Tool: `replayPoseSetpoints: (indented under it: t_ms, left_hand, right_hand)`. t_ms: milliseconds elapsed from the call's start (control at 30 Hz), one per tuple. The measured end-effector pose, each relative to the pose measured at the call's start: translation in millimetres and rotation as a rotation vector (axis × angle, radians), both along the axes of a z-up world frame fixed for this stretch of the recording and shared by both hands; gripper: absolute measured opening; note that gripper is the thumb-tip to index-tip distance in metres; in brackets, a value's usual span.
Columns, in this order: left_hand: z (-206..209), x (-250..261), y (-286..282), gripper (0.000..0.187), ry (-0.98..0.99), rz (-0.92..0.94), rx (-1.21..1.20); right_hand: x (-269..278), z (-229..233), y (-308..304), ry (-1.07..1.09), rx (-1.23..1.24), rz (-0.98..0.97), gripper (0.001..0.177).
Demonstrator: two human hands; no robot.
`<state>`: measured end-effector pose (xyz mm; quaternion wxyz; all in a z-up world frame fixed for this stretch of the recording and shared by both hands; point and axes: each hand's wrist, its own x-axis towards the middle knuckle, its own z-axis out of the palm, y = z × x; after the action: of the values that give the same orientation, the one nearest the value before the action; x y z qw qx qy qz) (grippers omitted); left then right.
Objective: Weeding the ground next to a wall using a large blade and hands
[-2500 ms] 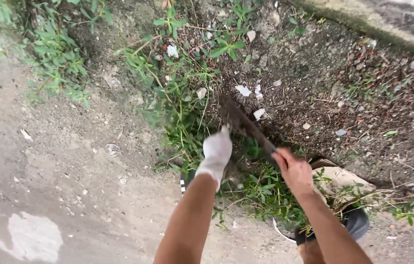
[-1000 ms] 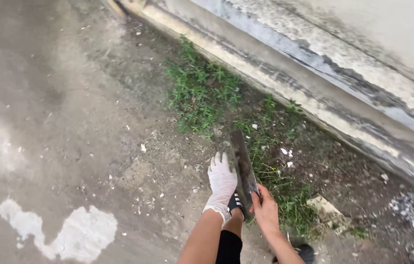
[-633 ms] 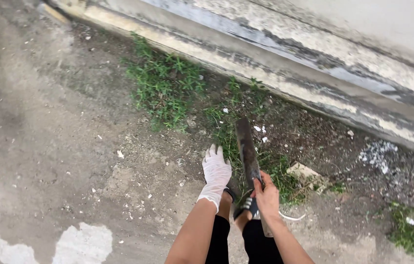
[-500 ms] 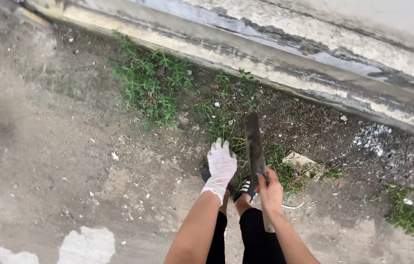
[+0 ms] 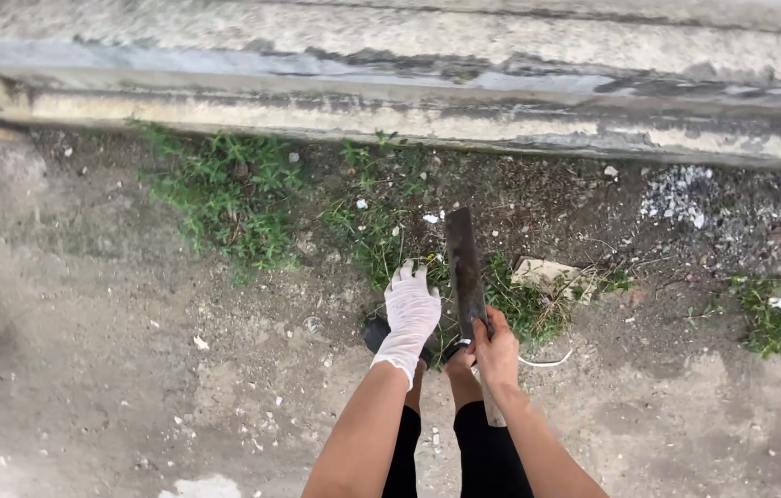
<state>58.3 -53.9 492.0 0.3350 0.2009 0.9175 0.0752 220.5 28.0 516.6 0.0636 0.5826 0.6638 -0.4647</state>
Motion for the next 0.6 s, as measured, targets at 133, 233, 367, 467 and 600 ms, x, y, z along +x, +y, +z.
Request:
replayPoseSetpoints:
  t_ms: [133, 233, 367, 467, 600]
  left_hand:
    - [-11, -1, 21, 0.059, -0.052, -0.016, -0.031]
    - [-20, 6, 39, 0.059, -0.047, -0.039, -0.078]
    - [-35, 14, 61, 0.061, -0.025, -0.047, -0.116]
    - [-62, -3, 84, 0.067, -0.067, -0.042, -0.124]
    - [-91, -36, 110, 0.075, -0.115, -0.066, -0.195]
  right_hand:
    - [-6, 3, 22, 0.0, -0.033, -0.037, 0.03]
    - [1, -1, 43, 0.005, -0.074, -0.079, 0.031]
    - [27, -27, 71, -0.013, -0.114, -0.141, 0.029]
    - [28, -42, 91, 0.01, -0.092, -0.157, 0.029]
    - [38, -108, 115, 0.019, -0.095, -0.23, 0.031]
